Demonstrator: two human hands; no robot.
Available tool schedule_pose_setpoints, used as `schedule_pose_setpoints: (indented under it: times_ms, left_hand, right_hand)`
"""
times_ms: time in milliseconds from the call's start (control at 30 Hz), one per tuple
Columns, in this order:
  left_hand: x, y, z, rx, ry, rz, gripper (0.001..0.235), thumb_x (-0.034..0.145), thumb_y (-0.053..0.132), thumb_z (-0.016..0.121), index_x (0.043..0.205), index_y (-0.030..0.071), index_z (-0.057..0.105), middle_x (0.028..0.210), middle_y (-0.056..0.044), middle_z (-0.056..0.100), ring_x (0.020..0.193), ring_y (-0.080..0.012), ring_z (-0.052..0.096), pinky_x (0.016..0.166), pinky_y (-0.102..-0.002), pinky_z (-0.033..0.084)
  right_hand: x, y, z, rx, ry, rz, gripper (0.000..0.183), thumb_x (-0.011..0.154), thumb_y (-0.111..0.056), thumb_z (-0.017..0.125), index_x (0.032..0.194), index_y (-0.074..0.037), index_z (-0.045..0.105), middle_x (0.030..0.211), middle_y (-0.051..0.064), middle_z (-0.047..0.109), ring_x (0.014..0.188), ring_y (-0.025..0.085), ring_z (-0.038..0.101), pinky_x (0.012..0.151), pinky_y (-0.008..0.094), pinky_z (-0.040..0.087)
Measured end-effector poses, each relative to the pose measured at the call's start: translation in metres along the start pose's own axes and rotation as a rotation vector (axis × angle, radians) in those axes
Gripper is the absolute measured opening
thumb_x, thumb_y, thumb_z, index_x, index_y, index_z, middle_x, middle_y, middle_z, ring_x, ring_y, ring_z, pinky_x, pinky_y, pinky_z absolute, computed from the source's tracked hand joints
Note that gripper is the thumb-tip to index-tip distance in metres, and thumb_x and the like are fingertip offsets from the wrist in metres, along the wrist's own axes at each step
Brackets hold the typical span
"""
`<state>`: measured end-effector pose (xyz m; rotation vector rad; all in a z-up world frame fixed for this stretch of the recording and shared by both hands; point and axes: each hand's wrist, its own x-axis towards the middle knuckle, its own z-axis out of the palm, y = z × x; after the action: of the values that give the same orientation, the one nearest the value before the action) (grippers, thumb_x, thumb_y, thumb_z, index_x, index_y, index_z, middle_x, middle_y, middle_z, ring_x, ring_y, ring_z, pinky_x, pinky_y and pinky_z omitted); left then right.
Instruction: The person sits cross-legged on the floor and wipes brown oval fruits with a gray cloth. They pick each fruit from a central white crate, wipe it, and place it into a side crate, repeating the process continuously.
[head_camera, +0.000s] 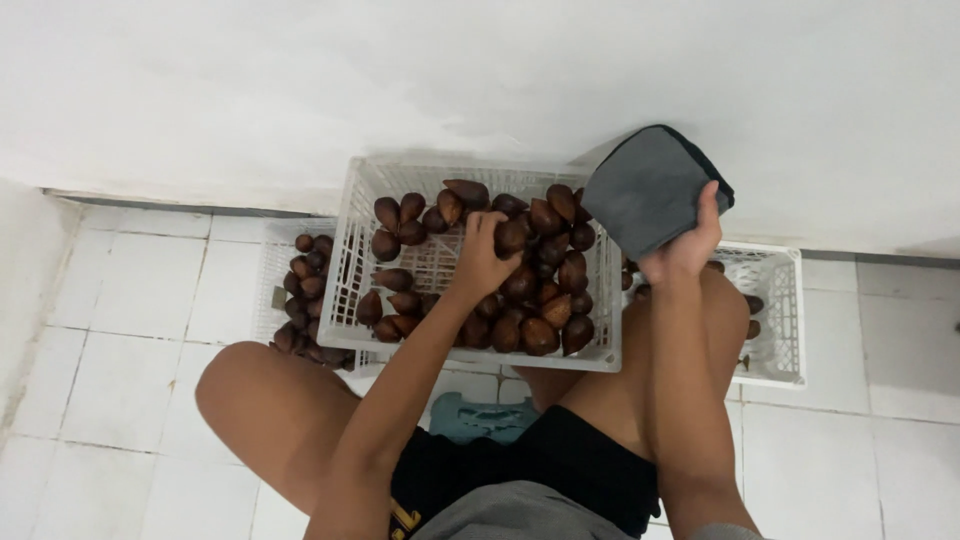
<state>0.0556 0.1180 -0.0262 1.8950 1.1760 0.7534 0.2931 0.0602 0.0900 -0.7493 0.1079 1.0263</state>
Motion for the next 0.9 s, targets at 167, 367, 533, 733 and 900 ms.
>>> schedule_pose_setpoints:
  times_ms: [167,367,533,733,900]
  left_hand:
    - [-0.025,0.032,-0.035,-0.117,0.039,0.156,0.055,0.081,0.003,0.079,0.124,0.005,0.045,0.121,-0.015,0.043,0.123,-0.04,0.05,0.111,-0.055,0.044]
    - [-0.049,0.047,-0.062,-0.165,-0.049,0.219,0.053,0.087,0.011,0.082,0.131,0.013,0.052,0.123,-0.012,0.048,0.119,-0.0347,0.055,0.102,-0.052,0.049]
    - [-0.068,0.028,-0.062,-0.244,-0.036,0.183,0.06,0.084,0.017,0.086,0.137,0.013,0.057,0.125,-0.013,0.056,0.119,-0.0314,0.058,0.093,-0.045,0.055]
    - [-0.085,0.019,-0.049,-0.41,0.109,0.188,0.07,0.08,0.007,0.087,0.133,-0.001,0.043,0.119,-0.024,0.061,0.105,-0.0373,0.065,0.083,-0.045,0.057]
    - [-0.105,0.02,-0.042,-0.275,0.302,0.266,0.056,0.089,0.0,0.074,0.133,-0.005,0.04,0.11,-0.027,0.06,0.096,-0.0404,0.066,0.074,-0.05,0.057]
  right_hand:
    - [-0.009,0.02,-0.006,-0.161,-0.163,-0.016,0.07,0.083,-0.06,0.072,0.131,-0.01,0.061,0.138,0.015,0.063,0.124,0.033,0.066,0.106,0.049,0.059]
    - [-0.036,0.054,-0.017,-0.313,-0.213,-0.061,0.057,0.092,-0.061,0.057,0.118,-0.011,0.069,0.124,0.014,0.071,0.108,0.026,0.073,0.098,0.039,0.063]
    - [0.007,0.105,-0.136,-0.66,-0.191,-0.116,0.065,0.099,-0.067,0.055,0.103,-0.004,0.072,0.107,0.018,0.073,0.101,0.025,0.071,0.097,0.043,0.059]
    - [-0.094,0.125,-0.014,-1.145,-1.319,-0.786,0.065,0.101,-0.054,0.042,0.151,-0.013,0.052,0.161,0.016,0.037,0.15,0.052,0.016,0.118,0.065,0.017]
    - [-0.103,0.152,-0.011,-0.909,-1.041,-0.58,0.043,0.108,-0.013,0.041,0.146,0.006,0.045,0.148,0.024,0.049,0.136,0.042,0.047,0.112,0.06,0.039]
